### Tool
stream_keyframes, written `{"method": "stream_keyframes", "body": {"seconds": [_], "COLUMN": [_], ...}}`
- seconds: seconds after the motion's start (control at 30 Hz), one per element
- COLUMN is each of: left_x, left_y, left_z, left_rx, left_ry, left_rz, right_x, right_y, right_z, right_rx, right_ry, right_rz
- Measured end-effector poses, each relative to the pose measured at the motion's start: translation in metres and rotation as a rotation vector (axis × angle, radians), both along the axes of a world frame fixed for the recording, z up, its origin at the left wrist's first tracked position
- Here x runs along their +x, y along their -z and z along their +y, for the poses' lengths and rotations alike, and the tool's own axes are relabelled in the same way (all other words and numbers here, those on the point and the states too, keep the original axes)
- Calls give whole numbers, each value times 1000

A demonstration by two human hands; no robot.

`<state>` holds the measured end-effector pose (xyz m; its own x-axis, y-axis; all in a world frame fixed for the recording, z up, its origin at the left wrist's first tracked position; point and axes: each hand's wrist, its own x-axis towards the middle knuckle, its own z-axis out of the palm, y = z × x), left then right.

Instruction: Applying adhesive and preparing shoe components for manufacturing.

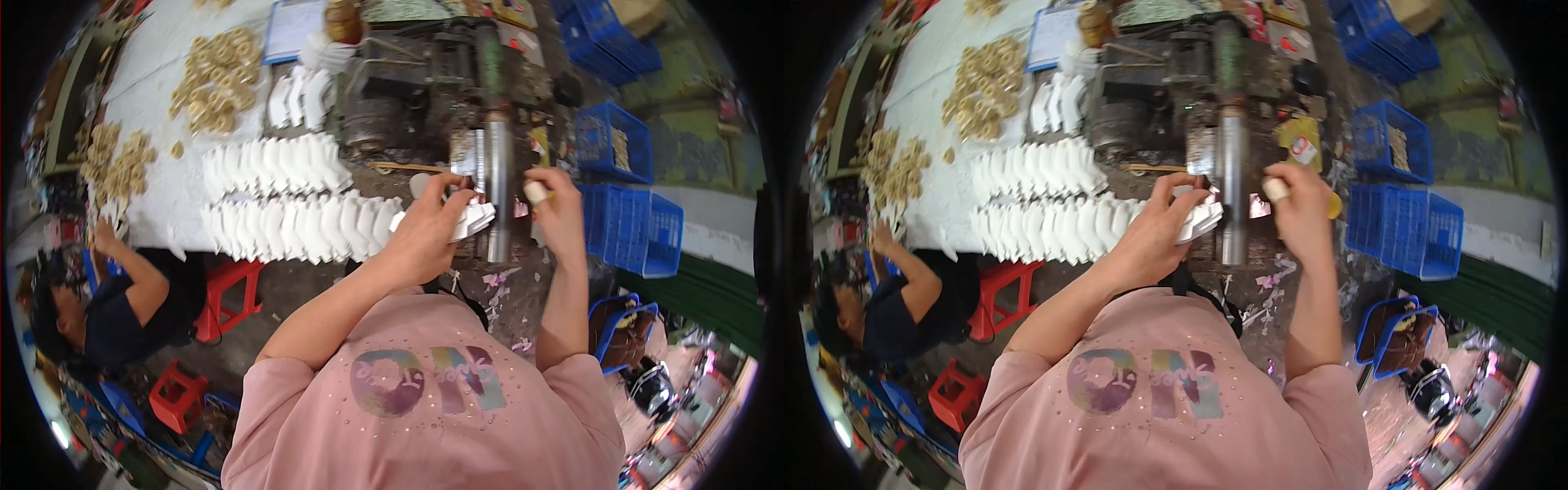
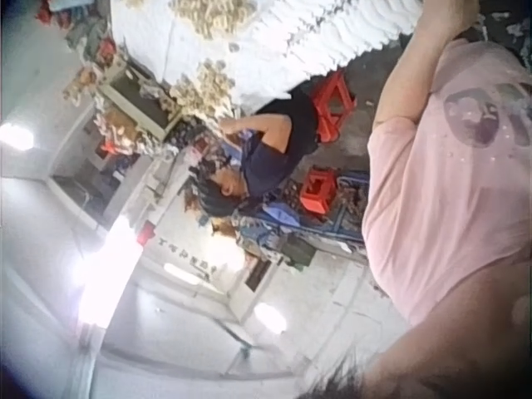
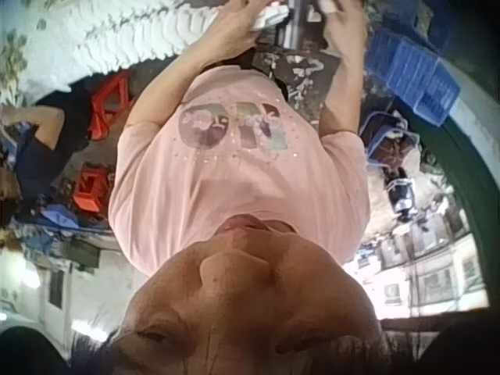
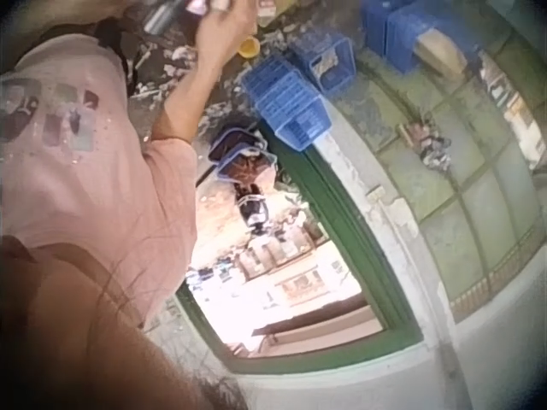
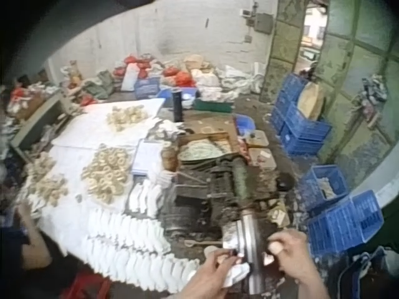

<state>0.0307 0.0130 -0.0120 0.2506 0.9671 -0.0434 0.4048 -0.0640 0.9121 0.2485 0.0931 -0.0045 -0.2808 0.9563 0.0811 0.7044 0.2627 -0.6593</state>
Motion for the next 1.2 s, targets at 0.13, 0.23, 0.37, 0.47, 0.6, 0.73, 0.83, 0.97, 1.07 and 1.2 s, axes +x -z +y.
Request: {"method": "stream_keyframes", "body": {"seconds": [0.13,0.23,0.37,0.47,0.6,0.73,0.83,0.97,1.07,1.2], "left_x": [-38,-94,-160,-174,-175,-179,-154,-78,-43,-22], "left_y": [7,38,80,99,101,67,43,-17,-20,-19], "left_z": [-16,-47,-95,-128,-134,-104,-75,-43,-34,-29], "left_rx": [87,156,89,-121,-241,-238,-49,-287,-221,-115], "left_ry": [-124,-333,-541,-253,18,-95,-366,-330,-286,-350], "left_rz": [-171,-12,589,816,871,697,107,-1018,-1135,-1077], "right_x": [-1,2,-3,-9,-16,-28,-57,-113,-128,-122], "right_y": [-7,2,2,1,0,-15,-30,-28,-11,-13], "right_z": [-6,-9,-14,-11,-13,-23,-41,-61,-76,-73], "right_rx": [-103,-159,-197,-178,-113,-94,-126,144,221,371], "right_ry": [99,144,196,181,168,161,2,-317,-232,-166], "right_rz": [146,211,251,205,249,338,413,265,356,276]}}
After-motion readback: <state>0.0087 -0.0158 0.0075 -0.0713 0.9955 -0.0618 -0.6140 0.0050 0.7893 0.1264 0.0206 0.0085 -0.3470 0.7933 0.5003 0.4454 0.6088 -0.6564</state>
